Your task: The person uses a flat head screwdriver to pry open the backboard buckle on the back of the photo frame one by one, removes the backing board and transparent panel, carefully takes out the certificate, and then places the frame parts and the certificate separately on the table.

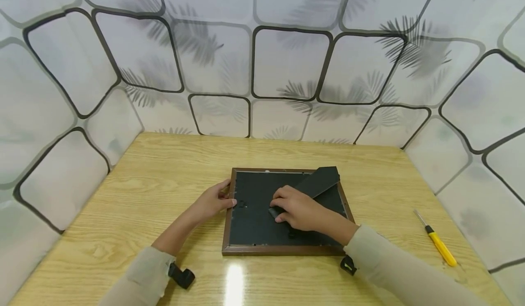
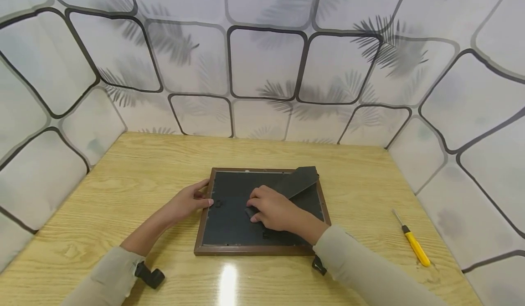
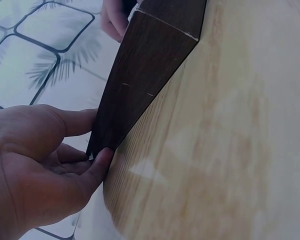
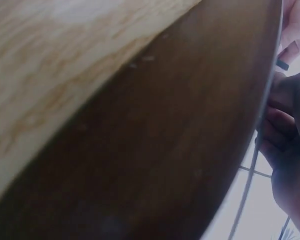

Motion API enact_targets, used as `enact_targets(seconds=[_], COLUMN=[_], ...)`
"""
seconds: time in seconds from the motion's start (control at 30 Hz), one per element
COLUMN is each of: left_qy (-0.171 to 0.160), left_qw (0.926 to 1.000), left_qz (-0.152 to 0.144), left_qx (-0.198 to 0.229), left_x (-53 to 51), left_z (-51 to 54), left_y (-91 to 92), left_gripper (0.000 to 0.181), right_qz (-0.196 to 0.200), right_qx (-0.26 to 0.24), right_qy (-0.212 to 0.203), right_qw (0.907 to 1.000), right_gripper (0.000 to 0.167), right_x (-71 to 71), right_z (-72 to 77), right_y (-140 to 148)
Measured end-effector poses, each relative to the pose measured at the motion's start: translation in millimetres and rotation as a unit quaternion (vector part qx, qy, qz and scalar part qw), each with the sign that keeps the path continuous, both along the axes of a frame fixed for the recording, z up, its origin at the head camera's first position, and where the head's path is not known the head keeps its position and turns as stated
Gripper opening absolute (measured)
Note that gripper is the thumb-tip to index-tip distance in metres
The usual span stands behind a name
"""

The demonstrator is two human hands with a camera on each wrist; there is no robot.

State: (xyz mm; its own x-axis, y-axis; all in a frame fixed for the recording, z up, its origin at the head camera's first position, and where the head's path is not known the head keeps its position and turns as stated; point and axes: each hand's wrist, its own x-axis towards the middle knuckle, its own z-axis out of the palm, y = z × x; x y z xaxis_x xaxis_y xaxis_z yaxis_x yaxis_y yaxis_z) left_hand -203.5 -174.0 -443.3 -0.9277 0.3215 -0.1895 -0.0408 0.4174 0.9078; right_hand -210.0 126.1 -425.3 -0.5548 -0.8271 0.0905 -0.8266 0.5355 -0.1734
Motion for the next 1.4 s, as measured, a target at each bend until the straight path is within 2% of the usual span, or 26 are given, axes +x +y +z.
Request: enact_targets(seconds=[0.23, 0.4, 0.5, 0.6, 0.77, 0.87, 0.97, 1.07, 1.2, 1.4], left_qy=[-0.007, -0.007, -0.006, -0.005, -0.007, -0.007, -0.007, -0.007, -0.005, 0.012], left_qw=[0.9999, 0.9999, 0.9999, 0.9999, 0.9998, 0.9999, 0.9999, 0.9999, 0.9999, 0.9996], left_qz=[0.002, -0.001, 0.0, 0.001, 0.005, 0.005, 0.006, 0.005, 0.001, -0.009], left_qx=[-0.008, -0.01, -0.01, -0.014, -0.016, -0.014, -0.013, -0.013, -0.012, -0.025], left_x=[-0.2, 0.8, 0.5, 0.2, 0.6, 0.5, 0.1, 0.2, 0.4, -0.6], left_z=[1.6, 3.5, 3.5, 3.4, 3.5, 3.3, 2.9, 2.7, 1.9, -0.1], left_y=[0.6, 0.5, 0.7, 0.8, -0.1, -1.0, -1.7, -2.0, -1.3, 0.2], left_gripper=[0.075, 0.075, 0.075, 0.075, 0.075, 0.075, 0.075, 0.075, 0.074, 0.072], right_qz=[0.039, 0.048, 0.043, 0.039, 0.027, 0.018, 0.017, 0.018, 0.018, 0.022], right_qx=[0.028, 0.038, 0.037, 0.03, 0.013, 0.002, -0.005, -0.005, 0.005, 0.008], right_qy=[0.11, 0.134, 0.128, 0.104, 0.016, -0.041, -0.071, -0.07, -0.049, -0.026], right_qw=[0.9927, 0.9891, 0.9902, 0.9933, 0.9994, 0.999, 0.9973, 0.9973, 0.9986, 0.9994], right_gripper=[0.035, 0.034, 0.033, 0.034, 0.039, 0.041, 0.04, 0.037, 0.033, 0.03], right_x=[0.7, 0.6, 0.7, 0.4, -1.3, -3.1, -4.3, -4.0, -2.6, -1.1], right_z=[4.0, 5.1, 4.7, 3.6, 1.0, -1.4, -4.2, -6.0, -6.9, -6.7], right_y=[-2, -3, -3, -2, 1, 2, 1, -1, -3, -1])
